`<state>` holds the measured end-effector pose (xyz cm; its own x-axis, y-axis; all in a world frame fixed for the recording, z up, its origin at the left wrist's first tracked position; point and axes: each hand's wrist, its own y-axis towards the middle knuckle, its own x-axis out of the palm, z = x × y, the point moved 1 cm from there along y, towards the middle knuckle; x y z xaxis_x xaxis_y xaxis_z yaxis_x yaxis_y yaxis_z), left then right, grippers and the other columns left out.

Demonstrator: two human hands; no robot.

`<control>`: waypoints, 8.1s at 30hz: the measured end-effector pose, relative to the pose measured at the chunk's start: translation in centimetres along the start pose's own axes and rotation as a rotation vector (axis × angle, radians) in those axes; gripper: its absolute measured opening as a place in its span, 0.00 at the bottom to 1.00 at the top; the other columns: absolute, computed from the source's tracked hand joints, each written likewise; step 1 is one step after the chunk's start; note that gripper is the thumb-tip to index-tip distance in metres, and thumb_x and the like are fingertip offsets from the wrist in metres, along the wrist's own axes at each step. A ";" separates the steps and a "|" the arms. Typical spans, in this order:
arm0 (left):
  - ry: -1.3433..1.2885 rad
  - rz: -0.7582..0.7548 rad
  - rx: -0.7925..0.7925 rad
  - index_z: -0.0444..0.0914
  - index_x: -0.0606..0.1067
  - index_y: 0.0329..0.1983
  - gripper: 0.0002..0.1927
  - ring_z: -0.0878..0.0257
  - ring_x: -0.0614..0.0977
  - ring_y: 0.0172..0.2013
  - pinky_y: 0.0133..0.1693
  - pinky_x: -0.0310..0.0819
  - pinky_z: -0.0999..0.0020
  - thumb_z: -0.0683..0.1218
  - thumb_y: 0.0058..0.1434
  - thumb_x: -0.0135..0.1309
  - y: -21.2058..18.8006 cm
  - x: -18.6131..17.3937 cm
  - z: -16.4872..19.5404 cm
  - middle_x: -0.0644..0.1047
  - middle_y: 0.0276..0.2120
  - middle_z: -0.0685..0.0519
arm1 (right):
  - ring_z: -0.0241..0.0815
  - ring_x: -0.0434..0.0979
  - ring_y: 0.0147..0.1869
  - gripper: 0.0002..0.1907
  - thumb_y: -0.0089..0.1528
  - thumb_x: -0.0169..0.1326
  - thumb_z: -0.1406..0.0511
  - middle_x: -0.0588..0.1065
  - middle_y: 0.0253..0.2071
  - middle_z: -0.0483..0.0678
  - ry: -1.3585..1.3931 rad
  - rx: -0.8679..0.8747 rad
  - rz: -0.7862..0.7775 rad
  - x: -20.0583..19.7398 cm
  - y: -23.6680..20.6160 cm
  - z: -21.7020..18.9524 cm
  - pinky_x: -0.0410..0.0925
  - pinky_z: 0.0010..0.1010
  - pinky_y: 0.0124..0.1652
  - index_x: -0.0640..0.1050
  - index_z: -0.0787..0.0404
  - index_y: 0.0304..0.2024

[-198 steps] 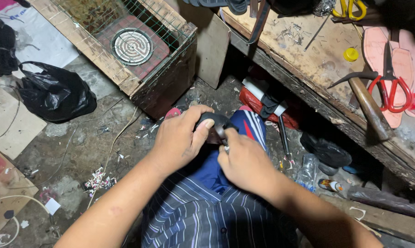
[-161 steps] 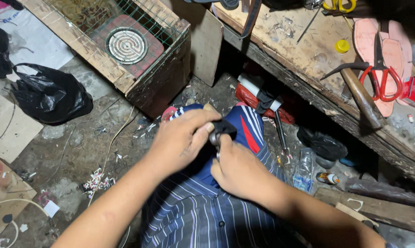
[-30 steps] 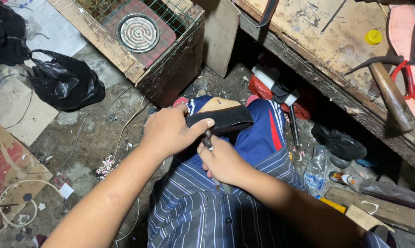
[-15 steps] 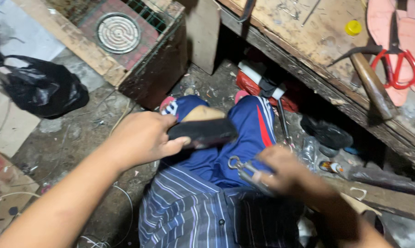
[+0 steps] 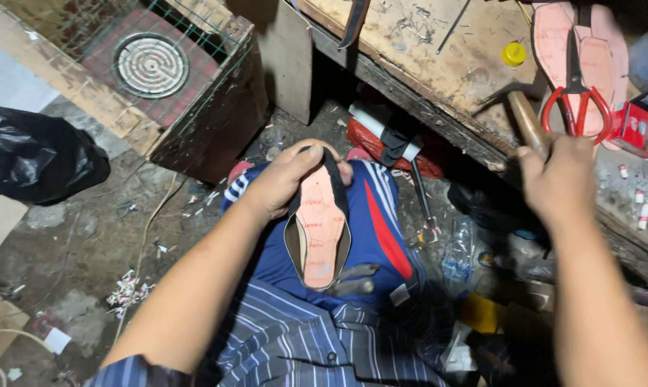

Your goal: The person sits on the floor with a shoe upper stretched over a wooden last on their lap. They use pincers to pull and hold the upper material, then hammer the edges to set it, turning the shoe repeatedly to work around the toe and sides.

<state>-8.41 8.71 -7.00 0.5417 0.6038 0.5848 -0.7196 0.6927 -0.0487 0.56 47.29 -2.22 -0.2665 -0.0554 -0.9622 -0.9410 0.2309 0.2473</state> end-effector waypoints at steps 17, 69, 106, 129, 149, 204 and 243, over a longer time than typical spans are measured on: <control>-0.121 0.305 -0.506 0.35 0.80 0.41 0.32 0.58 0.83 0.28 0.33 0.80 0.61 0.67 0.69 0.43 5.7 -1.3 -4.3 0.83 0.32 0.48 | 0.61 0.78 0.41 0.18 0.66 0.53 0.54 0.77 0.33 0.59 0.506 -0.151 -0.436 3.7 -9.5 -8.9 0.70 0.45 0.37 0.71 0.62 0.44; 0.624 0.311 0.220 0.34 0.75 0.52 0.20 0.66 0.78 0.44 0.52 0.74 0.68 0.45 0.58 0.61 -10.7 3.0 7.7 0.78 0.41 0.53 | 0.46 0.82 0.49 0.22 0.53 0.66 0.63 0.82 0.42 0.52 0.770 0.097 -0.975 7.0 -18.9 -4.4 0.71 0.38 0.50 0.79 0.57 0.50; 1.034 -0.118 -0.685 0.36 0.81 0.45 0.22 0.61 0.82 0.35 0.41 0.76 0.64 0.51 0.50 0.69 4.5 -0.9 1.2 0.85 0.36 0.50 | 0.41 0.81 0.50 0.21 0.64 0.61 0.56 0.81 0.45 0.52 0.559 0.454 -0.012 1.8 -8.1 -3.7 0.71 0.36 0.54 0.80 0.60 0.54; 1.055 -0.115 -0.703 0.35 0.79 0.50 0.23 0.62 0.80 0.39 0.44 0.75 0.64 0.40 0.50 0.71 5.0 1.8 -0.1 0.83 0.38 0.48 | 0.43 0.78 0.28 0.16 0.63 0.54 0.58 0.76 0.25 0.52 0.627 0.203 -0.310 1.4 -18.3 -7.8 0.70 0.32 0.31 0.76 0.64 0.44; 0.762 0.188 0.075 0.35 0.69 0.62 0.33 0.65 0.74 0.53 0.54 0.71 0.68 0.44 0.54 0.66 -6.2 2.2 4.7 0.75 0.51 0.50 | 0.34 0.72 0.32 0.27 0.65 0.52 0.66 0.72 0.36 0.47 1.342 0.329 -0.181 -0.6 -14.2 -9.2 0.68 0.27 0.33 0.66 0.64 0.66; -0.443 0.694 0.533 0.34 0.72 0.58 0.22 0.53 0.81 0.53 0.60 0.74 0.53 0.56 0.75 0.43 -13.7 -0.8 6.1 0.79 0.53 0.46 | 0.43 0.77 0.58 0.41 0.58 0.57 0.69 0.72 0.63 0.52 1.309 0.113 -0.843 2.8 -14.3 -15.3 0.71 0.37 0.55 0.58 0.55 0.72; 0.963 0.602 0.447 0.32 0.78 0.49 0.13 0.55 0.84 0.54 0.57 0.75 0.64 0.42 0.64 0.57 -11.7 -1.5 4.6 0.82 0.51 0.42 | 0.44 0.78 0.56 0.10 0.67 0.55 0.69 0.78 0.50 0.52 1.282 -0.545 -0.276 4.7 -2.4 -29.8 0.70 0.31 0.57 0.79 0.66 0.49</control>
<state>-2.84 -2.09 -3.55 0.0342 0.9584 -0.2834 -0.9498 0.1194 0.2892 -4.67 17.54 -3.98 0.2117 -0.9331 -0.2907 -0.8758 -0.3132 0.3674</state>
